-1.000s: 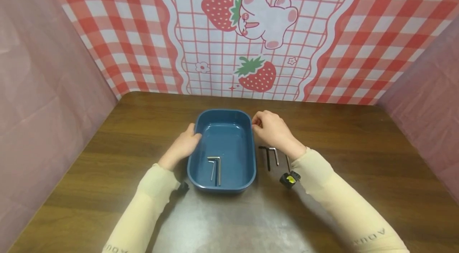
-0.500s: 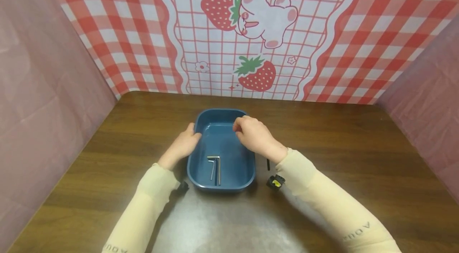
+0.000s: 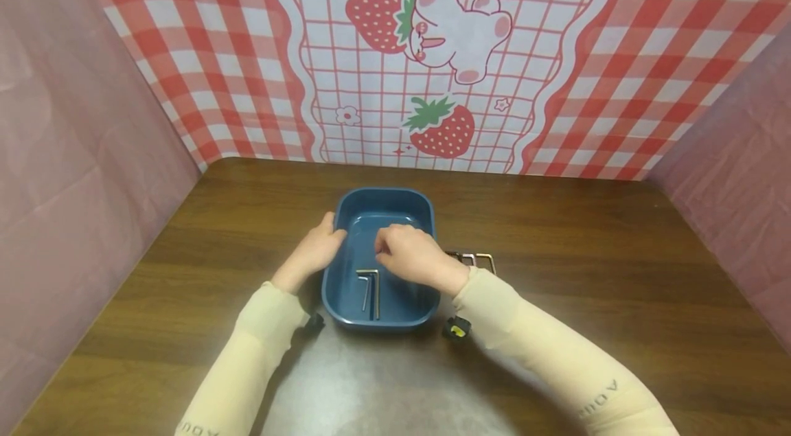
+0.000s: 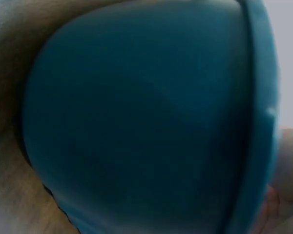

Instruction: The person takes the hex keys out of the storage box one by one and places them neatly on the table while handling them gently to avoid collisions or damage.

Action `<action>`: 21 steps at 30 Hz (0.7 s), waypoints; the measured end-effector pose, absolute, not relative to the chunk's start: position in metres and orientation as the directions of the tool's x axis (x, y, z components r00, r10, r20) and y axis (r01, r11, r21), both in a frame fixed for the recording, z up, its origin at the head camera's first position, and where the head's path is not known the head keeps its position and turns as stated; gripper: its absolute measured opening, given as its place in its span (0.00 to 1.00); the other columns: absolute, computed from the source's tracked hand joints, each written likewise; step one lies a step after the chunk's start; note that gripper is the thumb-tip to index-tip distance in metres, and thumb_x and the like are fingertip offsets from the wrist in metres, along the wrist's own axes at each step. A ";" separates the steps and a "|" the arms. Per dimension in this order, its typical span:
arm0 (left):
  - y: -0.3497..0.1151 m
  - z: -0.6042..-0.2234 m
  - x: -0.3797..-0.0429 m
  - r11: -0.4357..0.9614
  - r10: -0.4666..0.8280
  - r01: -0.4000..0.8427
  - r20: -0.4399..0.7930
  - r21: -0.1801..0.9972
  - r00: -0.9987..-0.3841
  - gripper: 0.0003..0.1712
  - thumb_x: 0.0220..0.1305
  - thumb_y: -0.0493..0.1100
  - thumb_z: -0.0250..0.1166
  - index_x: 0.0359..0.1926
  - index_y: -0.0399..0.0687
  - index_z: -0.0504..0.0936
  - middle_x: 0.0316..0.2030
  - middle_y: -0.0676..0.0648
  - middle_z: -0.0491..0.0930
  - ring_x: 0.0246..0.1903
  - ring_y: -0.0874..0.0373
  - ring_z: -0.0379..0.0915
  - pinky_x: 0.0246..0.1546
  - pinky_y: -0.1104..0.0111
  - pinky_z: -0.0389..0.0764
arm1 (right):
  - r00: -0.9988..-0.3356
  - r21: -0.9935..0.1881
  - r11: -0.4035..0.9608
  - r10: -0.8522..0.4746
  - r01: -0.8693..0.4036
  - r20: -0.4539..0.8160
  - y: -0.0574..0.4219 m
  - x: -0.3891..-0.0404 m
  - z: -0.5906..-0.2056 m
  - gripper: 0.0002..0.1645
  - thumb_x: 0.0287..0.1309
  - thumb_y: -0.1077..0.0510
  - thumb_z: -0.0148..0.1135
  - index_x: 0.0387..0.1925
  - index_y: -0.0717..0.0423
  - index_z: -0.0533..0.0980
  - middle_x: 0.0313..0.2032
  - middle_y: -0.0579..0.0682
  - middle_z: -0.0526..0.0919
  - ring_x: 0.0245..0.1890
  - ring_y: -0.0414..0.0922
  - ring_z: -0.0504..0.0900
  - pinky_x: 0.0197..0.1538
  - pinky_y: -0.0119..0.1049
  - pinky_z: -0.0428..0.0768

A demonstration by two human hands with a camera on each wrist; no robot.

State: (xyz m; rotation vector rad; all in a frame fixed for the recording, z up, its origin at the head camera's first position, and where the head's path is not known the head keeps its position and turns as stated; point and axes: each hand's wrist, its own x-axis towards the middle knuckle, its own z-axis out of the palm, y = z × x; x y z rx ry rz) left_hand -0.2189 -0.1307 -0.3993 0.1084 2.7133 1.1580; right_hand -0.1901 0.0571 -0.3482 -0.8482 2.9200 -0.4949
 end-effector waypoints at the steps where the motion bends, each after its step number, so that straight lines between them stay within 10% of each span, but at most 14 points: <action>1: -0.131 -0.399 -0.219 0.691 0.140 -0.006 -0.142 0.723 -0.980 0.26 0.66 0.48 0.41 0.60 0.37 0.56 0.54 0.33 0.69 0.48 0.44 0.70 0.48 0.53 0.71 | -0.844 -0.316 0.797 -0.536 -0.515 0.024 0.056 -0.189 -0.349 0.04 0.52 0.57 0.61 0.31 0.52 0.78 0.29 0.46 0.78 0.30 0.41 0.76 0.33 0.37 0.75; 21: -0.130 -0.397 -0.218 0.694 0.140 -0.010 -0.148 0.720 -0.979 0.25 0.67 0.47 0.41 0.60 0.37 0.57 0.53 0.33 0.70 0.45 0.45 0.71 0.45 0.54 0.73 | -0.834 -0.224 0.825 -0.546 -0.519 -0.080 0.042 -0.186 -0.383 0.08 0.51 0.54 0.62 0.30 0.53 0.75 0.28 0.47 0.77 0.27 0.42 0.75 0.27 0.35 0.74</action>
